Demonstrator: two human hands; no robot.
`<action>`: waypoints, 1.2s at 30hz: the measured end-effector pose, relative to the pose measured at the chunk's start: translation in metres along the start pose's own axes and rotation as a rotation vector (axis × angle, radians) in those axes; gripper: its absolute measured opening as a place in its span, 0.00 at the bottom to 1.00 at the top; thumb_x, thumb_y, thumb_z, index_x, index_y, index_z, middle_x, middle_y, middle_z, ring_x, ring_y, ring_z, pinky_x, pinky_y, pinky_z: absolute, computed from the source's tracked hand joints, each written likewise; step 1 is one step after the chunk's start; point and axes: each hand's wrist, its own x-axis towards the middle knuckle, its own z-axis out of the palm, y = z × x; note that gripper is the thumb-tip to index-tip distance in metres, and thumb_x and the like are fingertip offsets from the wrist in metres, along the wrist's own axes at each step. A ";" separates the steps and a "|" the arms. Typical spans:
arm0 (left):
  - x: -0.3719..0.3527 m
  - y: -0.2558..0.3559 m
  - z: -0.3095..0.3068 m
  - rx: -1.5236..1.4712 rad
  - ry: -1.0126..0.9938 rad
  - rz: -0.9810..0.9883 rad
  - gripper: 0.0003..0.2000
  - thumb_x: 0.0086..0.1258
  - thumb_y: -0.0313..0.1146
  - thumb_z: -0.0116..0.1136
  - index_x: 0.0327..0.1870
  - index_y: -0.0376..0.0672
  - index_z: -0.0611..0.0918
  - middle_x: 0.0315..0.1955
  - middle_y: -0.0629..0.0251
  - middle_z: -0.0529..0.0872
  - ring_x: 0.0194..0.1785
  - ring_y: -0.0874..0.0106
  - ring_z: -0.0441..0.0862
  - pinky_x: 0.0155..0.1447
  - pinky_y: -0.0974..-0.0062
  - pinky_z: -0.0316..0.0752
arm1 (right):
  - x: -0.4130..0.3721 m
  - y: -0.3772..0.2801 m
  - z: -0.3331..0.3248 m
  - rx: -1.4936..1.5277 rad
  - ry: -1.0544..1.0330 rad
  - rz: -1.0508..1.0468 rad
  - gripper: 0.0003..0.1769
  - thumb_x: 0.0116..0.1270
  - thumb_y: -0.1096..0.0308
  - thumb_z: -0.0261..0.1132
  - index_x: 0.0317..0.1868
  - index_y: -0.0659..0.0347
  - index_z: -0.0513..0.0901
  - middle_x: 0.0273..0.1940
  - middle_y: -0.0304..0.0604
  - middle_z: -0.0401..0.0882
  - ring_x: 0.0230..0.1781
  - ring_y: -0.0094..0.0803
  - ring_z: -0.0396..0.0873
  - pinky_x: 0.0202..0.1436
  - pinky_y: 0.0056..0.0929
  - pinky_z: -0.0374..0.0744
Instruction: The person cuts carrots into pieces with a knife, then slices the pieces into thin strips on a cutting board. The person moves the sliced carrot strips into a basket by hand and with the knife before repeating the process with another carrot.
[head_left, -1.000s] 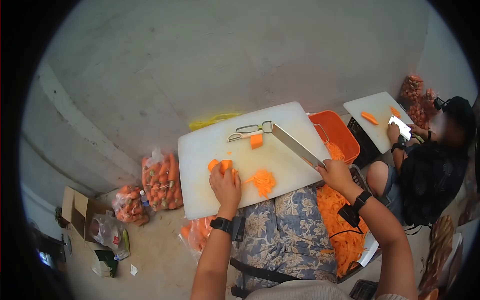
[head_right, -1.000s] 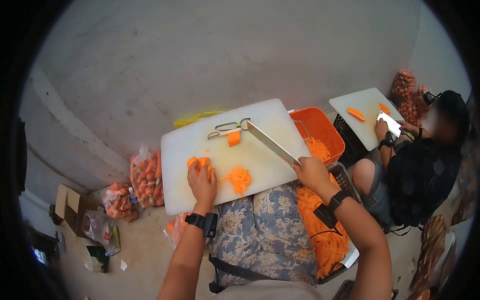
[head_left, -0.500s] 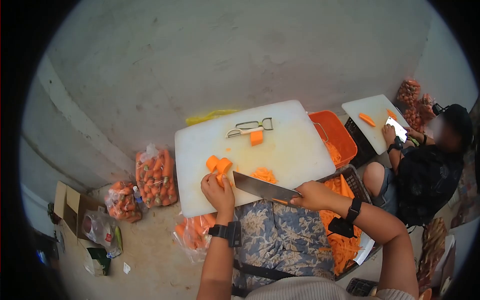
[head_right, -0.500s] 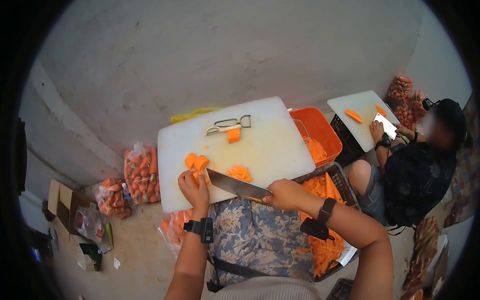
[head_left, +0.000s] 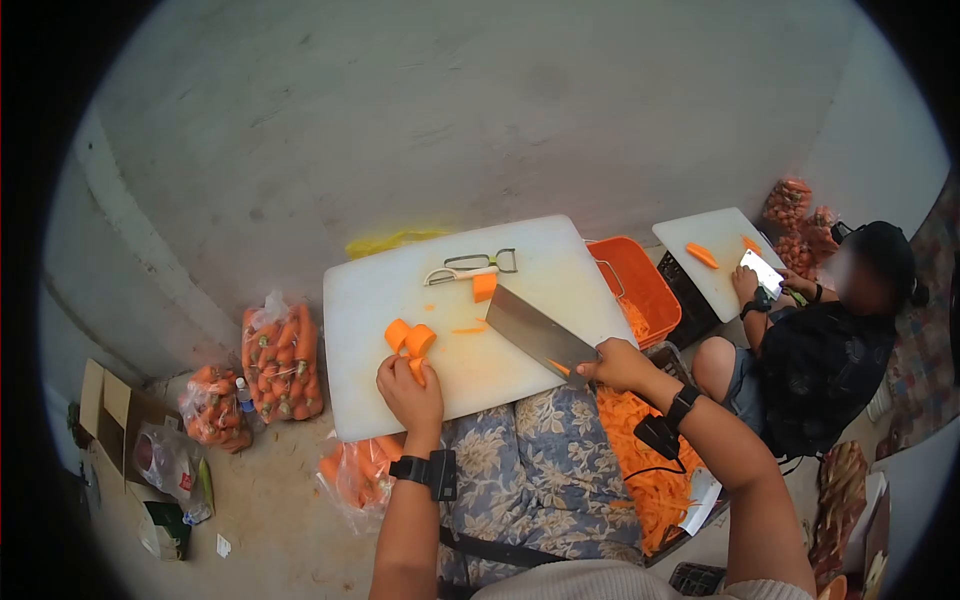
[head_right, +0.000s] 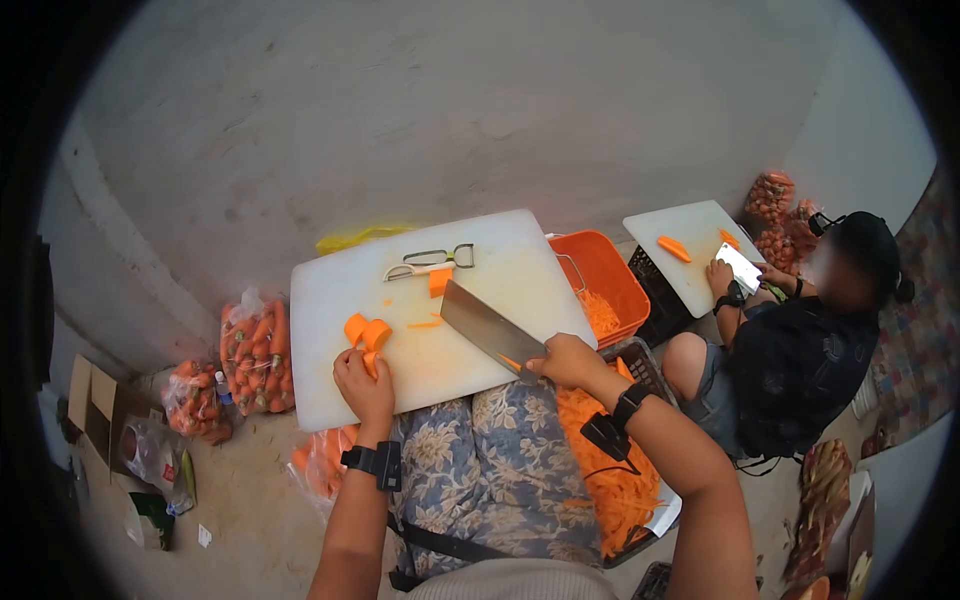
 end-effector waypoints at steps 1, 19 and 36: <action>0.000 0.000 0.000 0.017 0.001 0.001 0.14 0.63 0.31 0.61 0.46 0.32 0.79 0.52 0.50 0.75 0.57 0.51 0.71 0.63 0.57 0.68 | 0.002 0.005 -0.002 0.000 0.009 0.001 0.25 0.65 0.55 0.68 0.38 0.78 0.82 0.30 0.60 0.83 0.26 0.44 0.84 0.31 0.39 0.80; -0.001 0.000 0.002 0.011 0.028 0.044 0.13 0.62 0.31 0.61 0.44 0.31 0.78 0.49 0.49 0.76 0.55 0.50 0.71 0.60 0.56 0.68 | 0.019 0.086 -0.064 -0.206 0.497 0.259 0.23 0.62 0.54 0.68 0.41 0.70 0.86 0.39 0.62 0.85 0.43 0.55 0.84 0.46 0.45 0.81; -0.002 0.002 -0.002 0.027 -0.005 0.044 0.14 0.62 0.31 0.60 0.44 0.31 0.78 0.49 0.49 0.76 0.55 0.50 0.72 0.60 0.55 0.69 | 0.028 0.009 -0.021 -0.089 0.305 -0.059 0.23 0.66 0.54 0.66 0.34 0.73 0.83 0.23 0.55 0.81 0.20 0.41 0.82 0.30 0.39 0.80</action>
